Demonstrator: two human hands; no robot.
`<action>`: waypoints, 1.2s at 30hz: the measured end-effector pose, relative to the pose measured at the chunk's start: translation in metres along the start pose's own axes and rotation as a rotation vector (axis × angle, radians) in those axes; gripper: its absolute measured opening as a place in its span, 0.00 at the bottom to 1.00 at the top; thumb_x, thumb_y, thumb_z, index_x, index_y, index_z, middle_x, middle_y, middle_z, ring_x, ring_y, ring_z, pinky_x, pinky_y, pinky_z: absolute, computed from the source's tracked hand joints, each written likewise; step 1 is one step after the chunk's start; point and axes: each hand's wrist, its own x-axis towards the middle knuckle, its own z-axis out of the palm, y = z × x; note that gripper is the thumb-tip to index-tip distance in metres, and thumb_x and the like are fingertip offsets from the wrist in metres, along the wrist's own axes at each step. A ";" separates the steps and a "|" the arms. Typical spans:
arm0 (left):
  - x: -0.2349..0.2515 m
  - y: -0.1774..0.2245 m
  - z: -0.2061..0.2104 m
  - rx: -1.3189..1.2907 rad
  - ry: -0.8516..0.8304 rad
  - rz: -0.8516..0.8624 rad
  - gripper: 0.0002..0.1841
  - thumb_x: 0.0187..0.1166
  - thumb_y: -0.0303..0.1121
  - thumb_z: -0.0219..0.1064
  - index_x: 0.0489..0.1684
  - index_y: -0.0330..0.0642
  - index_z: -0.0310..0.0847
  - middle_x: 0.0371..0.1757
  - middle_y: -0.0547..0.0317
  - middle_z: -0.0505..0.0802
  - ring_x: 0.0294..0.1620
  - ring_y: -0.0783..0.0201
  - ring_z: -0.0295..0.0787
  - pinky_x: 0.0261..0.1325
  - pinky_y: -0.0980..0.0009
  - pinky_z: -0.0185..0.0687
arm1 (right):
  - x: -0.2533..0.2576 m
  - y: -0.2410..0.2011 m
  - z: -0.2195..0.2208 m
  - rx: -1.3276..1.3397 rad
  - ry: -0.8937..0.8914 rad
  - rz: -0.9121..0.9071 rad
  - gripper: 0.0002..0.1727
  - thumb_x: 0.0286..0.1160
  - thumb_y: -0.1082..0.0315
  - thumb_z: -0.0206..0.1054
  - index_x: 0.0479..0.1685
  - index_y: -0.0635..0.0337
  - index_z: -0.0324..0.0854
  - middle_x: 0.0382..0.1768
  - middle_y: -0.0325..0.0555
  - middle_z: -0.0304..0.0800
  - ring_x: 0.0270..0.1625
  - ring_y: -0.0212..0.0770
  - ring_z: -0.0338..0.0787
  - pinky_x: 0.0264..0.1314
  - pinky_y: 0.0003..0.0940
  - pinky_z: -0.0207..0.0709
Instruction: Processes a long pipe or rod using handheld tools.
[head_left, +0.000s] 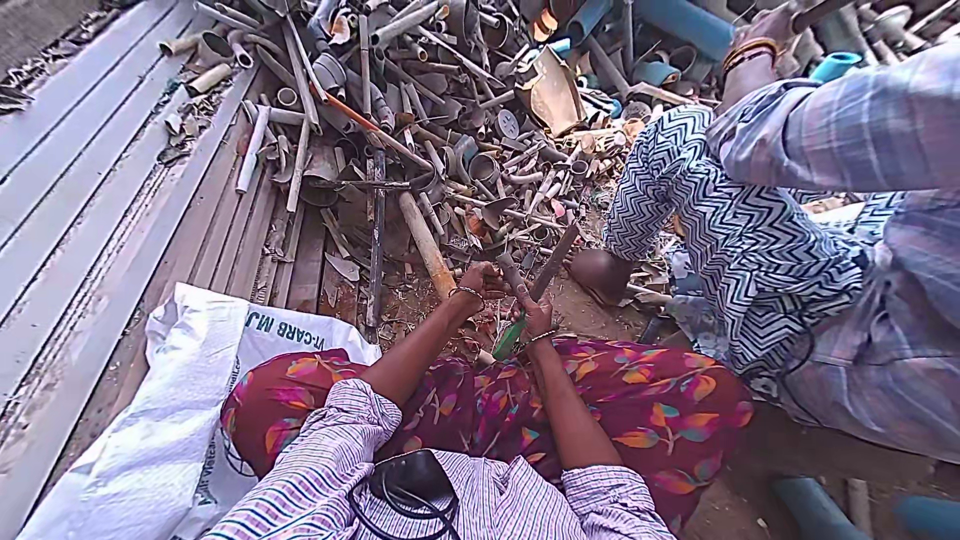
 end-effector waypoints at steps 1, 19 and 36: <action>0.001 -0.001 0.000 0.011 0.013 0.010 0.13 0.92 0.33 0.43 0.38 0.43 0.70 0.26 0.59 0.80 0.25 0.62 0.82 0.37 0.65 0.85 | 0.001 0.000 -0.001 0.003 -0.002 0.005 0.09 0.88 0.76 0.56 0.59 0.69 0.76 0.15 0.37 0.77 0.08 0.23 0.68 0.11 0.16 0.67; 0.024 -0.008 -0.026 1.097 -0.064 1.186 0.06 0.73 0.21 0.72 0.43 0.29 0.90 0.57 0.31 0.90 0.60 0.34 0.89 0.63 0.43 0.84 | 0.010 0.012 -0.013 -0.641 0.074 -0.335 0.17 0.79 0.70 0.70 0.63 0.71 0.83 0.38 0.52 0.90 0.29 0.33 0.82 0.38 0.32 0.78; 0.025 -0.008 -0.025 1.233 -0.061 1.103 0.07 0.75 0.18 0.68 0.44 0.21 0.86 0.63 0.29 0.87 0.62 0.34 0.88 0.66 0.47 0.83 | -0.005 0.006 -0.008 -0.812 0.095 -0.504 0.17 0.77 0.71 0.72 0.57 0.75 0.86 0.44 0.64 0.93 0.46 0.52 0.91 0.57 0.48 0.79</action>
